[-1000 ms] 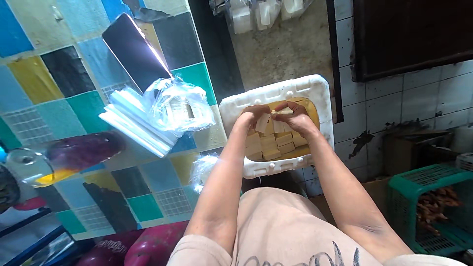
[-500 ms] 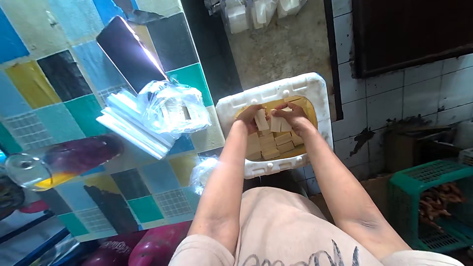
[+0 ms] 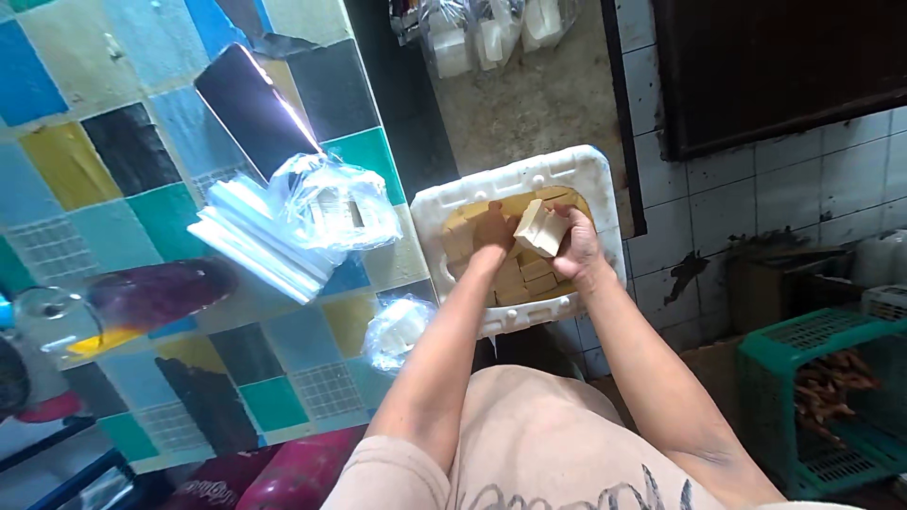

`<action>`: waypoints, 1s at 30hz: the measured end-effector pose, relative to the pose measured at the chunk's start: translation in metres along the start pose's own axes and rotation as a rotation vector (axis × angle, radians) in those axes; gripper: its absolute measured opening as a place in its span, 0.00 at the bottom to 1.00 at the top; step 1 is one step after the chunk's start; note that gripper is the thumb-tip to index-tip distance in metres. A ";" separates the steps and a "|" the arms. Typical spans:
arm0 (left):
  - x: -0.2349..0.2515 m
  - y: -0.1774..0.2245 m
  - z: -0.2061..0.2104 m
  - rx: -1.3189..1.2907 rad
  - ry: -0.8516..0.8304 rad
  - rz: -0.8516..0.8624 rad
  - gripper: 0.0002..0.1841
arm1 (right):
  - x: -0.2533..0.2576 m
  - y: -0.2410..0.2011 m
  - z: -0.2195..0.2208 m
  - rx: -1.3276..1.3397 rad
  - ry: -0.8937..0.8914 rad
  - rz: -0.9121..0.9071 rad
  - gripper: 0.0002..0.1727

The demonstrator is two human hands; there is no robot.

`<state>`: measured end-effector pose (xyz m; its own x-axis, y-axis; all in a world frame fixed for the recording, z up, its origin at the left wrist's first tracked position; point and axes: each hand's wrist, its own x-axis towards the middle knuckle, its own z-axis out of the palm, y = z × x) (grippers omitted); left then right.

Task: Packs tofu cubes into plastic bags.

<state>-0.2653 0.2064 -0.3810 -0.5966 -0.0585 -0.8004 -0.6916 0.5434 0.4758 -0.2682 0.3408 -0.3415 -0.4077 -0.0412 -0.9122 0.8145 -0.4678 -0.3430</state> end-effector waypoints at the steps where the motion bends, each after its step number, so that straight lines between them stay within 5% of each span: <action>1: -0.007 0.003 -0.004 0.046 -0.001 0.013 0.30 | -0.003 0.001 -0.001 0.030 -0.015 -0.006 0.13; 9: -0.123 -0.010 -0.065 -0.016 -0.112 0.411 0.15 | -0.048 0.014 -0.023 -0.125 -0.427 -0.117 0.19; 13: -0.214 -0.044 -0.096 -0.089 0.178 0.739 0.12 | -0.082 0.021 -0.015 -0.331 -0.518 -0.263 0.32; 16: -0.249 -0.091 -0.101 -0.031 0.497 0.623 0.09 | -0.103 0.035 -0.001 -0.373 -0.547 -0.347 0.33; 22: -0.257 -0.129 -0.088 0.100 0.358 0.069 0.16 | -0.131 0.071 0.029 -0.275 -0.646 -0.232 0.27; 26: -0.238 -0.134 -0.089 0.170 0.403 0.044 0.14 | -0.149 0.087 0.050 -0.273 -0.611 -0.122 0.11; 30: -0.250 -0.135 -0.098 0.071 0.401 0.213 0.18 | -0.158 0.102 0.069 -0.334 -0.616 -0.184 0.13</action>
<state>-0.0625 0.0655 -0.2091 -0.8427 -0.2514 -0.4761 -0.5151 0.6339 0.5770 -0.1490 0.2386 -0.2174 -0.6283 -0.5237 -0.5753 0.7531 -0.2240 -0.6186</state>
